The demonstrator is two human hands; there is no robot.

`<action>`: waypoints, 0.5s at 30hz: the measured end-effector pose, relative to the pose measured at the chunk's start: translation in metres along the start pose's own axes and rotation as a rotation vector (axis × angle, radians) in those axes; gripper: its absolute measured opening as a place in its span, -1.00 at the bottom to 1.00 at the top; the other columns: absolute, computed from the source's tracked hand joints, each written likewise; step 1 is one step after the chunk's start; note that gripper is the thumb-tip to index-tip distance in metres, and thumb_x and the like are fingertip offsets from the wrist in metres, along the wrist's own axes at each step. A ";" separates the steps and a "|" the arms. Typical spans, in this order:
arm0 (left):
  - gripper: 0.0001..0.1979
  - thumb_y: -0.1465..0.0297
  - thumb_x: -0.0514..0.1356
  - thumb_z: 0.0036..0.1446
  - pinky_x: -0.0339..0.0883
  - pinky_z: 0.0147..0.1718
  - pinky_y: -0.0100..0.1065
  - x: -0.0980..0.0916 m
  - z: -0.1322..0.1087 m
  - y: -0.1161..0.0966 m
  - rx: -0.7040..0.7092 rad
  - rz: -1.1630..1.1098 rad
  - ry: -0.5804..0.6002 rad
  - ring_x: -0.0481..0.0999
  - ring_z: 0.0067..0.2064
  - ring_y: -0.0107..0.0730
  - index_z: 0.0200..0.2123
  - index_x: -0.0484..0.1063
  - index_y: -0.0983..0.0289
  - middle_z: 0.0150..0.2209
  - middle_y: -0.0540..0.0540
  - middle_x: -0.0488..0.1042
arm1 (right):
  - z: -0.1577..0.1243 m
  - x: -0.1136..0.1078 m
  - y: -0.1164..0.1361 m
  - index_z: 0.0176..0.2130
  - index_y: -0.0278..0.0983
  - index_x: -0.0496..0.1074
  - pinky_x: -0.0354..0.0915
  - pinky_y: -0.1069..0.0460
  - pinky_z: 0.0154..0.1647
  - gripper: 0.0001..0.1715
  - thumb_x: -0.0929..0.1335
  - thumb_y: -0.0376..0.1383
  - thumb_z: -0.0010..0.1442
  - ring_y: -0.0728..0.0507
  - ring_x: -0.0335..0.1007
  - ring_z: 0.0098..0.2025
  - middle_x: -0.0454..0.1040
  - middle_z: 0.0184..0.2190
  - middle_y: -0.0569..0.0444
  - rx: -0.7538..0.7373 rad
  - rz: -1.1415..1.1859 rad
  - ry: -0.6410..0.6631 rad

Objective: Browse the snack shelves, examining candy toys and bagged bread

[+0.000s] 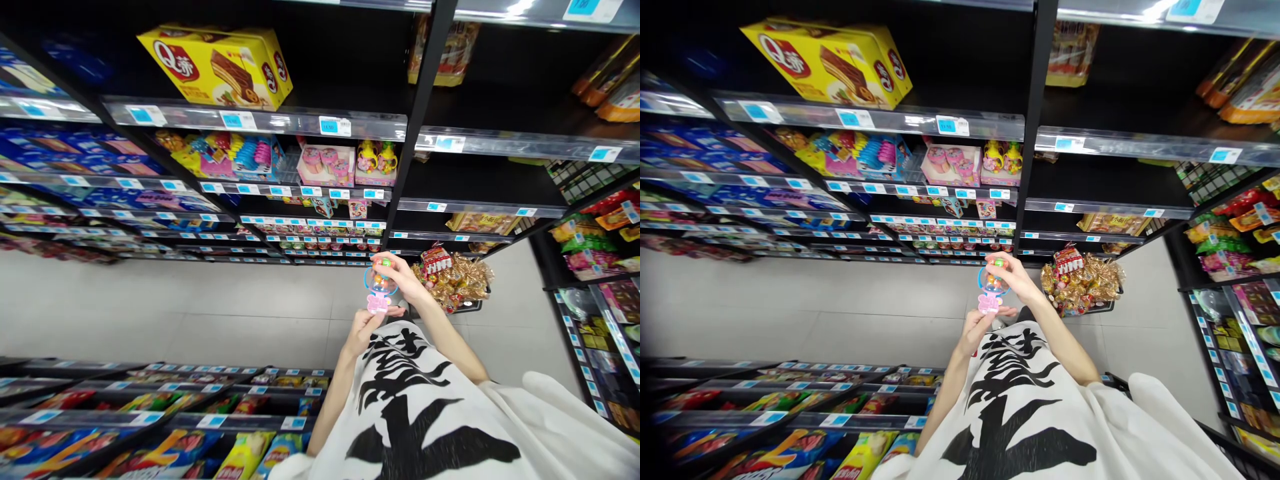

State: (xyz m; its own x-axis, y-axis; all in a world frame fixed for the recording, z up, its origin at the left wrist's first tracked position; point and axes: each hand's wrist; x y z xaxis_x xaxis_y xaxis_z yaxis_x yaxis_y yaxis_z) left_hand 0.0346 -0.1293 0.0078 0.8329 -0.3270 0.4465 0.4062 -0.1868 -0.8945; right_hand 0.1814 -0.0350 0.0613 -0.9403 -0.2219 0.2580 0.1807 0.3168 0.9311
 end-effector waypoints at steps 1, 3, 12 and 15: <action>-0.55 0.09 0.24 0.33 0.45 0.15 0.03 0.000 0.000 0.000 0.003 -0.001 -0.002 0.68 0.02 0.10 -0.04 0.68 0.36 -0.03 0.31 0.68 | 0.000 0.000 0.000 -0.08 -0.17 0.51 0.32 0.08 -0.40 -0.51 0.55 -0.02 0.06 -0.11 0.50 -0.31 0.54 -0.33 0.12 -0.012 0.001 -0.003; -0.54 0.09 0.24 0.32 0.45 0.15 0.03 -0.001 -0.001 0.001 -0.003 0.006 -0.011 0.68 0.02 0.11 -0.03 0.68 0.36 -0.03 0.31 0.68 | 0.000 0.001 -0.001 -0.09 -0.17 0.51 0.35 0.07 -0.36 -0.53 0.55 -0.03 0.06 -0.11 0.50 -0.28 0.54 -0.31 0.13 -0.028 0.002 -0.003; -0.54 0.09 0.25 0.31 0.44 0.16 0.03 -0.002 -0.003 0.001 -0.015 0.002 -0.014 0.68 0.03 0.12 -0.03 0.68 0.36 -0.03 0.31 0.68 | -0.002 0.003 0.003 -0.09 -0.18 0.51 0.32 0.06 -0.34 -0.53 0.54 -0.03 0.07 -0.09 0.45 -0.29 0.53 -0.27 0.12 -0.047 -0.043 -0.001; -0.53 0.06 0.26 0.30 0.44 0.17 0.05 -0.001 -0.003 -0.001 -0.025 0.010 -0.016 0.68 0.02 0.12 -0.04 0.68 0.35 -0.04 0.31 0.69 | -0.003 0.003 0.005 -0.08 -0.18 0.52 0.31 0.06 -0.33 -0.53 0.54 -0.03 0.07 -0.10 0.45 -0.27 0.53 -0.26 0.11 -0.068 -0.073 -0.004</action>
Point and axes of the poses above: each hand's wrist, its own z-axis towards the middle knuckle, its own x-axis out of the palm, y = z × x
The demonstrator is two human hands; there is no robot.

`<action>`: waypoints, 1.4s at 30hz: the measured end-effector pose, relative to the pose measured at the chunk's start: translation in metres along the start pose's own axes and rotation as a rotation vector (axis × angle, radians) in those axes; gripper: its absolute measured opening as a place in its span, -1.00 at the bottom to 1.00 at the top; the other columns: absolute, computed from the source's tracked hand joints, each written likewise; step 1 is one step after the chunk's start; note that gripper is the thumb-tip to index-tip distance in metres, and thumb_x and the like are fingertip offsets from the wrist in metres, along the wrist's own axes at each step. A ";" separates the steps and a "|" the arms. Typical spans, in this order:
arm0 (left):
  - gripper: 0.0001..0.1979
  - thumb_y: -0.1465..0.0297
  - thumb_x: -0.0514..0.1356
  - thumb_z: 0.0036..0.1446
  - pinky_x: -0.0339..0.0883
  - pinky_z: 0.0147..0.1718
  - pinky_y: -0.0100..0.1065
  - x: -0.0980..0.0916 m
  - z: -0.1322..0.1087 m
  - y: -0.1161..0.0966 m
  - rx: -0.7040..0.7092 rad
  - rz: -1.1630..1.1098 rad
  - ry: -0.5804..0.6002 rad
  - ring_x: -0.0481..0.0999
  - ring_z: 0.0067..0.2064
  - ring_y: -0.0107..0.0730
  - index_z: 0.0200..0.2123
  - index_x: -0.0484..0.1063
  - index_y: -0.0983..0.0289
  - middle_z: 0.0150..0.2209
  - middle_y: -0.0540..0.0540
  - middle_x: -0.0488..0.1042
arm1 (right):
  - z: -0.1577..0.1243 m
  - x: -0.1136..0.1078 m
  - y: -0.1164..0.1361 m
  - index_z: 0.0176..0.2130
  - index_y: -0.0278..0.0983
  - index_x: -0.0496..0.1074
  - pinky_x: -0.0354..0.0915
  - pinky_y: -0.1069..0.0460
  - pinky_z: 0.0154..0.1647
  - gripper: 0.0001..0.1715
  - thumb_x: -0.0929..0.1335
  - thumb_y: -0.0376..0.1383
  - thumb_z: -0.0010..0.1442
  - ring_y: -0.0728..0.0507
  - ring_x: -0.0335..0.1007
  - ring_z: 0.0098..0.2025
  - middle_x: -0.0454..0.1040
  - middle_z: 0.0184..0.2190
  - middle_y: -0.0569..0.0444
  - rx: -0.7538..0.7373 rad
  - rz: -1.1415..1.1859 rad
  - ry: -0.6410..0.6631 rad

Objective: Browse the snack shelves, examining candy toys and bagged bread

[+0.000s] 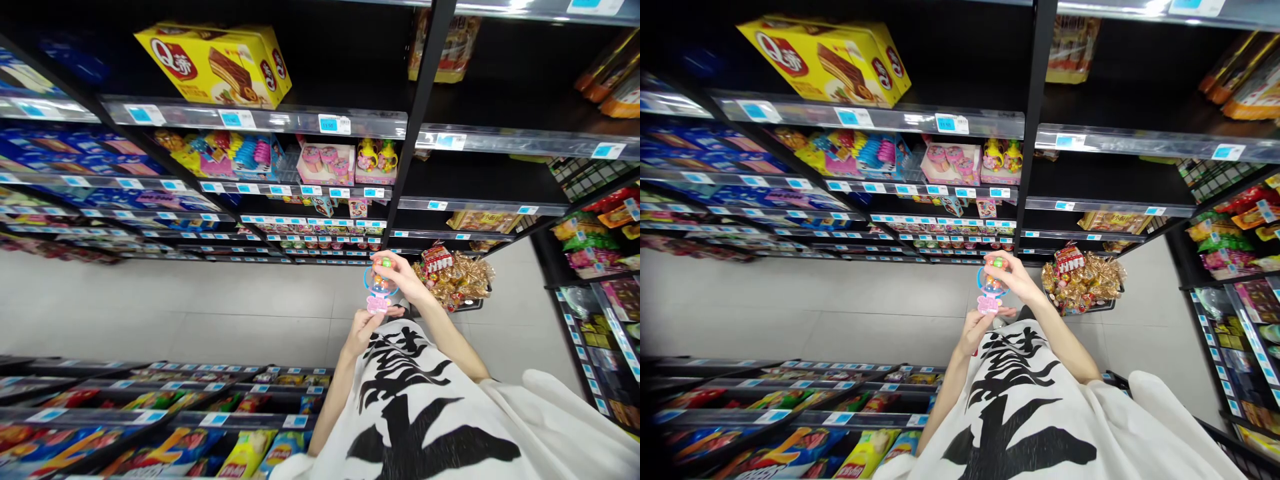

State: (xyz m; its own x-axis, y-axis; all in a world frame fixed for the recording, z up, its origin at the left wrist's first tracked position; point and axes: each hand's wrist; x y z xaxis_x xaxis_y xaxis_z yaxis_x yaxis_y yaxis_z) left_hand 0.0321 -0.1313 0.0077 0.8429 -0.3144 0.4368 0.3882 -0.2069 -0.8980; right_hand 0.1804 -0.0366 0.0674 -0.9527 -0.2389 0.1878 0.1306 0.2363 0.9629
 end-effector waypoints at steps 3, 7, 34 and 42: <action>-0.52 0.04 0.26 0.28 0.43 0.17 0.06 0.001 0.000 -0.002 -0.007 0.012 -0.006 0.69 0.01 0.12 -0.06 0.69 0.33 -0.06 0.30 0.70 | -0.001 0.000 0.001 -0.08 -0.18 0.52 0.31 0.06 -0.31 -0.53 0.54 -0.03 0.07 -0.11 0.45 -0.25 0.54 -0.25 0.11 -0.013 -0.014 -0.003; -0.52 0.03 0.27 0.27 0.44 0.17 0.05 0.001 0.000 -0.001 -0.012 0.018 -0.015 0.68 0.01 0.11 -0.07 0.69 0.34 -0.07 0.30 0.70 | -0.002 0.000 0.001 -0.08 -0.19 0.52 0.31 0.05 -0.30 -0.53 0.54 -0.04 0.08 -0.10 0.44 -0.26 0.54 -0.24 0.10 -0.019 -0.019 -0.006; -0.50 0.02 0.28 0.26 0.45 0.16 0.06 0.001 -0.001 0.000 -0.013 0.009 -0.023 0.69 0.01 0.13 -0.08 0.69 0.36 -0.06 0.30 0.69 | -0.002 0.002 0.002 -0.08 -0.18 0.50 0.33 0.06 -0.37 -0.51 0.54 -0.01 0.06 -0.13 0.48 -0.28 0.54 -0.29 0.10 0.032 0.035 0.006; -0.51 0.02 0.29 0.25 0.44 0.15 0.07 0.001 -0.002 0.001 -0.016 0.000 -0.030 0.68 0.02 0.14 -0.08 0.69 0.35 -0.08 0.31 0.70 | -0.003 0.001 0.000 -0.08 -0.16 0.49 0.35 0.06 -0.39 -0.53 0.54 -0.03 0.08 -0.12 0.50 -0.29 0.54 -0.31 0.11 0.062 0.079 0.018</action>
Point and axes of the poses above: each hand's wrist, its own z-axis towards the middle knuckle, its own x-axis out of the palm, y = z × x
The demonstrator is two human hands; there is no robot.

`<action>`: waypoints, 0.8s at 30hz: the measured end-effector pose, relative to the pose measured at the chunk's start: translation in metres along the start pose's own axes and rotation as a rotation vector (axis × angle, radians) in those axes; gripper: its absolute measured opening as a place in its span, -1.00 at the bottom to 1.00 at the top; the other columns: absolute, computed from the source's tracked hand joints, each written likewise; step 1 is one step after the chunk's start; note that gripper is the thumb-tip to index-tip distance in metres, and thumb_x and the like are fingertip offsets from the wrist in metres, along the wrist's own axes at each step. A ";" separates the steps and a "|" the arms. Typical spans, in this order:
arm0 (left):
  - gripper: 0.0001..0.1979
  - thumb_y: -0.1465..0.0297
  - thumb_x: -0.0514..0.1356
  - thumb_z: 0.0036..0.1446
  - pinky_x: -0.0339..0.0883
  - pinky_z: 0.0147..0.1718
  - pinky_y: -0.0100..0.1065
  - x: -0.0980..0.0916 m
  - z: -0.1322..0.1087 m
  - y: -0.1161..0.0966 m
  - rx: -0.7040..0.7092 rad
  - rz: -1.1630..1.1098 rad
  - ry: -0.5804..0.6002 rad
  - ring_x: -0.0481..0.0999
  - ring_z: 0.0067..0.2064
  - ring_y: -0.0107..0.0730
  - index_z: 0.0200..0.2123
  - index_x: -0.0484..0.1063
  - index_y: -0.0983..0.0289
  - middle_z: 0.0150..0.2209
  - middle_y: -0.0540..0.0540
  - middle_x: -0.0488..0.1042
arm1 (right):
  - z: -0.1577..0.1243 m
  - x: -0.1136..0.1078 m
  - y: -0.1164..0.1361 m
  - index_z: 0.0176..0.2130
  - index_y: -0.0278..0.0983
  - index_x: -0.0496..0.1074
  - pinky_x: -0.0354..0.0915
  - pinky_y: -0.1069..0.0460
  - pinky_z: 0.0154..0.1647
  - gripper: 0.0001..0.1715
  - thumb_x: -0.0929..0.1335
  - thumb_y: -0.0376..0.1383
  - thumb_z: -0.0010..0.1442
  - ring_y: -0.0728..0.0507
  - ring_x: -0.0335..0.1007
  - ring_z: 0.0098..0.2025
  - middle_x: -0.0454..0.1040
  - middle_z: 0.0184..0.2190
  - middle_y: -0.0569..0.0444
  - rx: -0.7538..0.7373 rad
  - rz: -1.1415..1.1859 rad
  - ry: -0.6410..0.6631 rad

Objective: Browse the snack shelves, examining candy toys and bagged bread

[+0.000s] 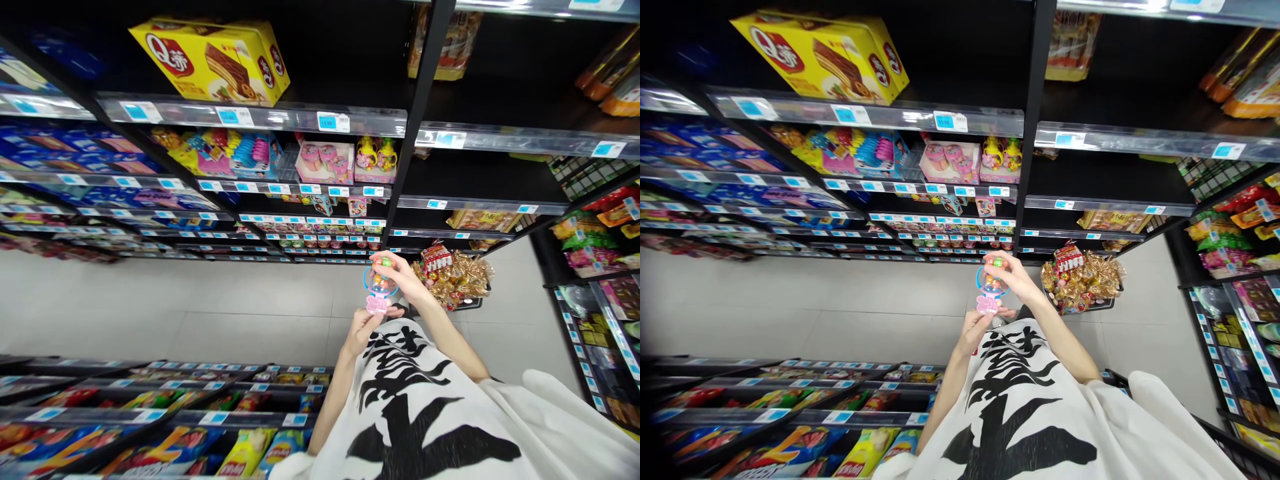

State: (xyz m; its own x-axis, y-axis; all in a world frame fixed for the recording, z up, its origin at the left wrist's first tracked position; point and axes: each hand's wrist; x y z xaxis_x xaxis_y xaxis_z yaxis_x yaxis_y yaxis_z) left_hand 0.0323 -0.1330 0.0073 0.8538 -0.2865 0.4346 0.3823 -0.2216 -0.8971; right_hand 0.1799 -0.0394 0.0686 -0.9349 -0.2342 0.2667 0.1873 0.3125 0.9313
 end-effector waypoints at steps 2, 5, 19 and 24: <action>-0.50 0.02 0.29 0.25 0.45 0.15 0.07 0.000 0.000 0.001 -0.003 -0.005 0.004 0.68 0.02 0.15 -0.07 0.69 0.35 -0.07 0.31 0.69 | 0.000 0.000 -0.001 -0.08 -0.15 0.49 0.38 0.05 -0.38 -0.53 0.54 -0.02 0.08 -0.13 0.50 -0.29 0.54 -0.32 0.12 0.000 0.006 0.001; -0.50 0.03 0.28 0.26 0.44 0.15 0.07 -0.002 0.000 0.002 -0.001 -0.007 0.014 0.67 0.03 0.15 -0.05 0.68 0.36 -0.06 0.32 0.69 | 0.001 -0.001 -0.003 -0.08 -0.15 0.49 0.39 0.05 -0.39 -0.52 0.54 -0.01 0.08 -0.13 0.51 -0.30 0.54 -0.32 0.12 0.002 0.008 -0.001; -0.49 0.01 0.28 0.25 0.40 0.19 0.08 -0.002 0.000 0.004 -0.009 0.003 0.014 0.67 0.05 0.16 -0.06 0.68 0.35 -0.08 0.32 0.69 | 0.002 -0.001 -0.004 -0.08 -0.16 0.50 0.33 0.08 -0.42 -0.52 0.55 -0.01 0.07 -0.10 0.48 -0.34 0.54 -0.33 0.13 0.023 0.021 -0.008; -0.48 0.00 0.27 0.26 0.38 0.19 0.07 -0.001 0.000 0.002 -0.010 0.022 0.013 0.66 0.04 0.15 -0.06 0.68 0.35 -0.08 0.32 0.69 | 0.002 0.000 -0.003 -0.09 -0.16 0.50 0.33 0.08 -0.42 -0.52 0.55 -0.02 0.06 -0.09 0.48 -0.34 0.55 -0.32 0.12 0.025 0.028 -0.010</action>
Point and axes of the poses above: each hand's wrist, its own z-axis towards the middle knuckle, its own x-axis out of the palm, y = z × x
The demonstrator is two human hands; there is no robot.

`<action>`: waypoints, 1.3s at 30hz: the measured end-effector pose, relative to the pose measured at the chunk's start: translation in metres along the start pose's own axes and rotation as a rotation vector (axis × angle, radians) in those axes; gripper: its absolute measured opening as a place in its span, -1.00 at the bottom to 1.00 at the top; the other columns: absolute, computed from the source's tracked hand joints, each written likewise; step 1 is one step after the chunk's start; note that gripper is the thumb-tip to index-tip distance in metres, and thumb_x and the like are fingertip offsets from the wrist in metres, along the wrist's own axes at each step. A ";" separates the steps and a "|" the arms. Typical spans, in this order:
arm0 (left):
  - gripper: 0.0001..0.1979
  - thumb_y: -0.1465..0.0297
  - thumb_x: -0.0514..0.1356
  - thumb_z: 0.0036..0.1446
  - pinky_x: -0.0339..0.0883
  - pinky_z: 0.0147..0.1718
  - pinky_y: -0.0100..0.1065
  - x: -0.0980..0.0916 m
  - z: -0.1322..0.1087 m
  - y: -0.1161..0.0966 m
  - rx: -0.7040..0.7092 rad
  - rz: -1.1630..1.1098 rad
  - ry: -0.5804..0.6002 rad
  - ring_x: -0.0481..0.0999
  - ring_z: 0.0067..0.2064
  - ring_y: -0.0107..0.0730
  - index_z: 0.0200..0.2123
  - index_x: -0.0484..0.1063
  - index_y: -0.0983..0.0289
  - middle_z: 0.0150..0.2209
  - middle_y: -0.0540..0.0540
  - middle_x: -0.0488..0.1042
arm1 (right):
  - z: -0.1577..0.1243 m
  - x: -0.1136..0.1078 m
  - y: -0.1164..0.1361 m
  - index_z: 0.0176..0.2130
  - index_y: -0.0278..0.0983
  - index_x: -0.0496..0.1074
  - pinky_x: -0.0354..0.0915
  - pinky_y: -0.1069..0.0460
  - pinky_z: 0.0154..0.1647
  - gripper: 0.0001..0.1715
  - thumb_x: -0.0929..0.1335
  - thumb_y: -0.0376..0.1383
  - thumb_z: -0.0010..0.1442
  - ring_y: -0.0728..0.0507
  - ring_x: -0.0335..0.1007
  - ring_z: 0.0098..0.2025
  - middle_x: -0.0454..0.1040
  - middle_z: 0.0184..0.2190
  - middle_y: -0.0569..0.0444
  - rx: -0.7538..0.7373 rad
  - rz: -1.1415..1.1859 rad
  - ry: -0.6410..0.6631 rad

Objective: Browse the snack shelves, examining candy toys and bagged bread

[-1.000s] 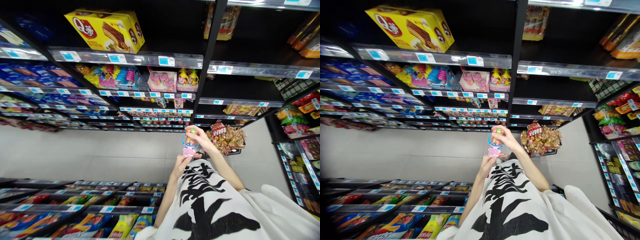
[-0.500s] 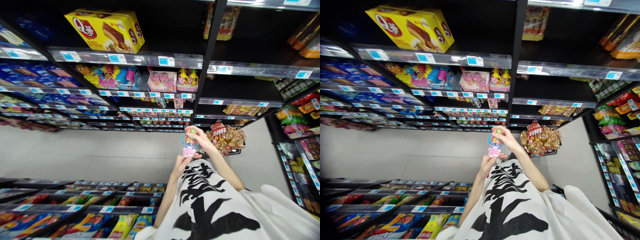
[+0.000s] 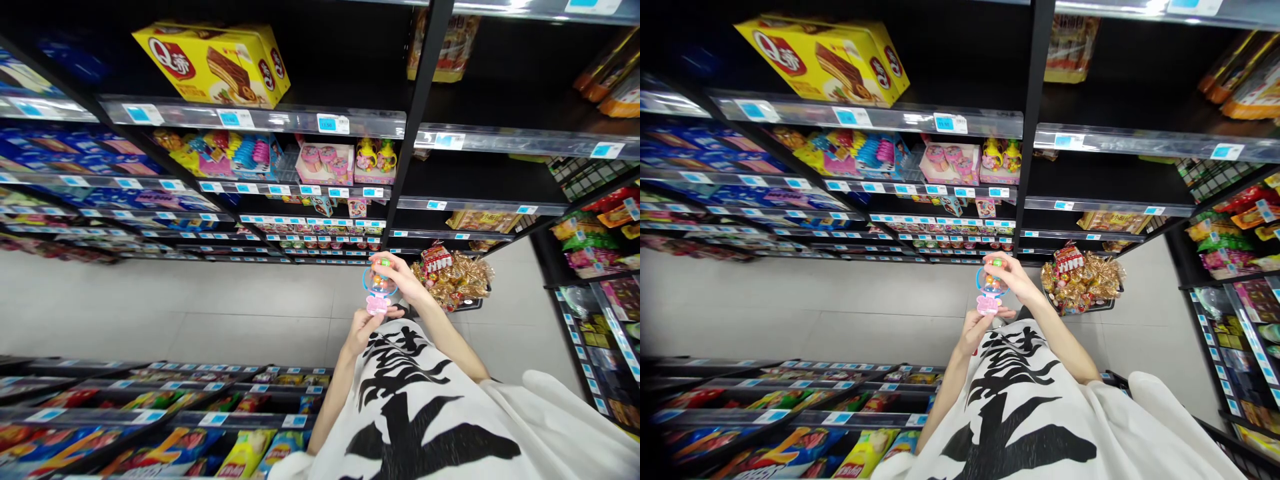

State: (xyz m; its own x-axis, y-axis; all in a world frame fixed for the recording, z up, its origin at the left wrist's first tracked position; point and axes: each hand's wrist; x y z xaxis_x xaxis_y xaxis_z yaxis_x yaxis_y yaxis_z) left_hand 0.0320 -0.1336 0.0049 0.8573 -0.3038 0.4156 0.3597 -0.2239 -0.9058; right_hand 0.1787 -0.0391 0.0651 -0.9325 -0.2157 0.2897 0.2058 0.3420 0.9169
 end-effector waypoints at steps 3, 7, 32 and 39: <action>-0.49 0.01 0.29 0.25 0.44 0.13 0.06 0.000 0.000 0.000 -0.013 -0.030 0.007 0.67 0.03 0.17 -0.07 0.67 0.36 -0.08 0.33 0.69 | 0.000 0.000 0.000 -0.09 -0.16 0.50 0.32 0.09 -0.43 -0.54 0.54 -0.03 0.08 -0.09 0.47 -0.33 0.53 -0.31 0.12 -0.004 0.007 0.006; -0.52 0.03 0.28 0.26 0.44 0.13 0.05 0.000 0.000 0.000 -0.003 -0.037 0.012 0.67 0.03 0.15 -0.07 0.68 0.34 -0.10 0.32 0.70 | 0.000 0.000 0.000 -0.08 -0.17 0.50 0.31 0.11 -0.45 -0.56 0.54 -0.04 0.10 -0.07 0.46 -0.33 0.52 -0.30 0.12 -0.008 0.003 0.015; -0.46 0.00 0.26 0.27 0.34 0.20 0.01 -0.005 0.000 0.006 0.014 0.018 0.008 0.68 0.00 0.09 -0.03 0.68 0.37 -0.09 0.32 0.70 | 0.001 0.001 -0.001 -0.09 -0.17 0.50 0.36 0.09 -0.41 -0.54 0.55 -0.04 0.08 -0.08 0.47 -0.34 0.52 -0.31 0.12 -0.002 0.020 0.014; -0.46 0.00 0.26 0.27 0.33 0.21 0.02 -0.006 0.000 0.005 0.014 0.024 0.011 0.67 0.00 0.10 -0.02 0.67 0.37 -0.10 0.33 0.70 | 0.000 0.001 -0.001 -0.09 -0.17 0.50 0.31 0.11 -0.46 -0.56 0.54 -0.04 0.10 -0.07 0.46 -0.35 0.52 -0.33 0.13 -0.004 0.011 0.013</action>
State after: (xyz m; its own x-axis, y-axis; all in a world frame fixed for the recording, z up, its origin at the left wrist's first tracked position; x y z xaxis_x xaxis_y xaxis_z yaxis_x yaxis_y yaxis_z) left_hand 0.0286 -0.1332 -0.0024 0.8618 -0.3190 0.3943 0.3442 -0.2033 -0.9166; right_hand 0.1773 -0.0395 0.0641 -0.9263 -0.2233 0.3036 0.2176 0.3408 0.9146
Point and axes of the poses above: each hand's wrist, its own z-axis towards the middle knuckle, its own x-axis out of the palm, y = z × x
